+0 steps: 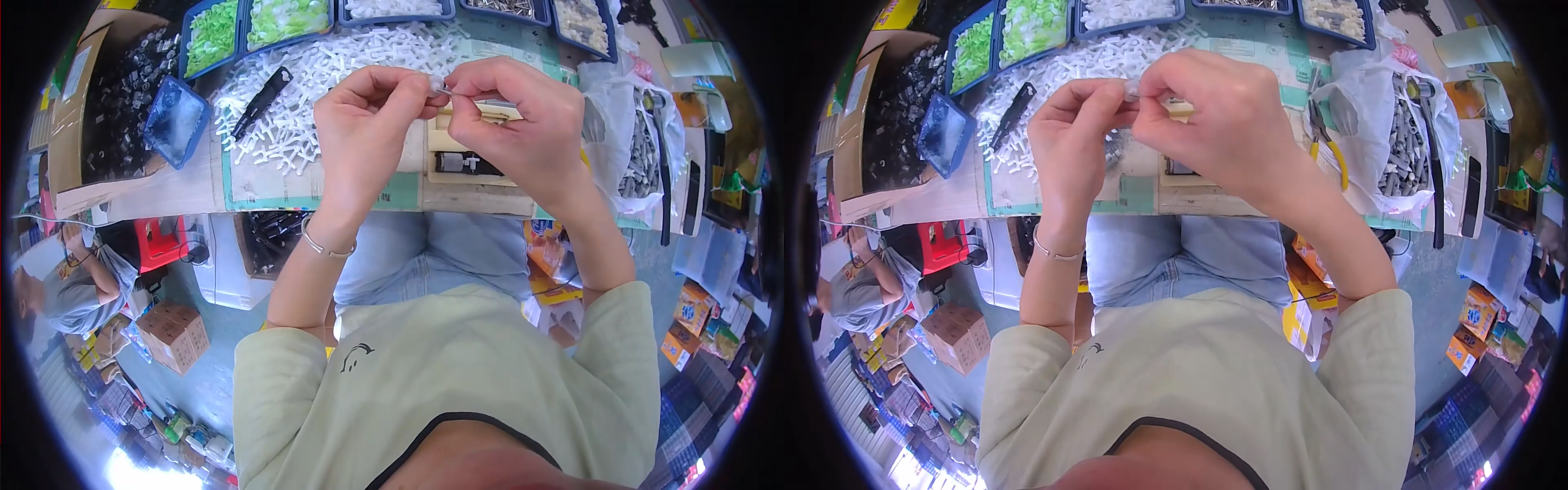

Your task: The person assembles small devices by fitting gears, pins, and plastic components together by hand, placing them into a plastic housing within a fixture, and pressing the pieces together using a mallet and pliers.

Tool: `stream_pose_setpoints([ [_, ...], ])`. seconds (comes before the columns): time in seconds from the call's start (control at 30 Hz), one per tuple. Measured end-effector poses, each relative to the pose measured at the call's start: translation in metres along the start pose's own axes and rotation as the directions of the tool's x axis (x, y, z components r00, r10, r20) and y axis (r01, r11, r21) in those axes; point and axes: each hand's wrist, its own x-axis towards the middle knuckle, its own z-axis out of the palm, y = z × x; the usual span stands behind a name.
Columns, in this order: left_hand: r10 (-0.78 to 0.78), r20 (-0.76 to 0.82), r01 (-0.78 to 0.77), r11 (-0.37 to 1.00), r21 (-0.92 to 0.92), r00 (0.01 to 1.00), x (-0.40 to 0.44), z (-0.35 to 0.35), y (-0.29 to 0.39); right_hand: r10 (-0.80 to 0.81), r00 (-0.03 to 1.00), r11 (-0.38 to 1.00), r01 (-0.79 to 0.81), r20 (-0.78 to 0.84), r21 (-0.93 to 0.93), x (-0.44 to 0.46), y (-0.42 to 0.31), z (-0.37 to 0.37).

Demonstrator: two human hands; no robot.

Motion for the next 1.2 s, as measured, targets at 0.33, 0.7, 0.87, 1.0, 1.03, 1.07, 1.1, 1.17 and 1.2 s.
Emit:
stream_pose_setpoints([
  [0.33,-0.024,0.002,0.024,0.986,-0.165,1.000,-0.016,0.005,-0.008,-0.040,0.999,0.999,0.040,0.006,0.015,-0.014,-0.002,-0.010],
  [0.7,0.088,-0.033,-0.092,0.984,-0.150,0.996,-0.029,0.010,-0.012,-0.044,0.996,0.995,0.050,0.076,-0.086,-0.021,-0.015,-0.012],
  [0.87,0.166,0.015,-0.164,0.984,-0.069,0.986,-0.036,0.011,-0.012,-0.001,0.996,0.996,0.008,0.086,-0.089,-0.021,-0.018,-0.014],
  [1.0,0.265,0.175,-0.269,0.963,0.000,0.948,-0.041,-0.001,-0.022,0.269,0.942,0.928,-0.309,0.200,0.207,-0.039,-0.014,-0.023],
  [1.03,0.290,0.196,-0.305,0.951,0.055,0.937,-0.045,-0.002,-0.023,0.350,0.903,0.858,-0.415,0.247,0.301,-0.046,-0.014,-0.024],
  [1.07,0.385,0.277,-0.445,0.873,0.199,0.880,-0.047,-0.006,-0.023,0.358,0.899,0.855,-0.424,0.252,0.299,-0.053,-0.015,-0.026],
  [1.1,0.457,0.372,-0.574,0.753,0.322,0.808,-0.050,-0.009,-0.023,0.380,0.878,0.839,-0.460,0.292,0.291,-0.060,-0.019,-0.030],
  [1.17,0.470,0.463,-0.652,0.637,0.412,0.751,-0.068,-0.009,-0.020,0.398,0.849,0.840,-0.490,0.348,0.234,-0.076,-0.026,-0.037],
  [1.2,0.482,0.511,-0.697,0.580,0.422,0.711,-0.074,-0.010,-0.023,0.407,0.844,0.835,-0.499,0.349,0.232,-0.081,-0.030,-0.039],
])
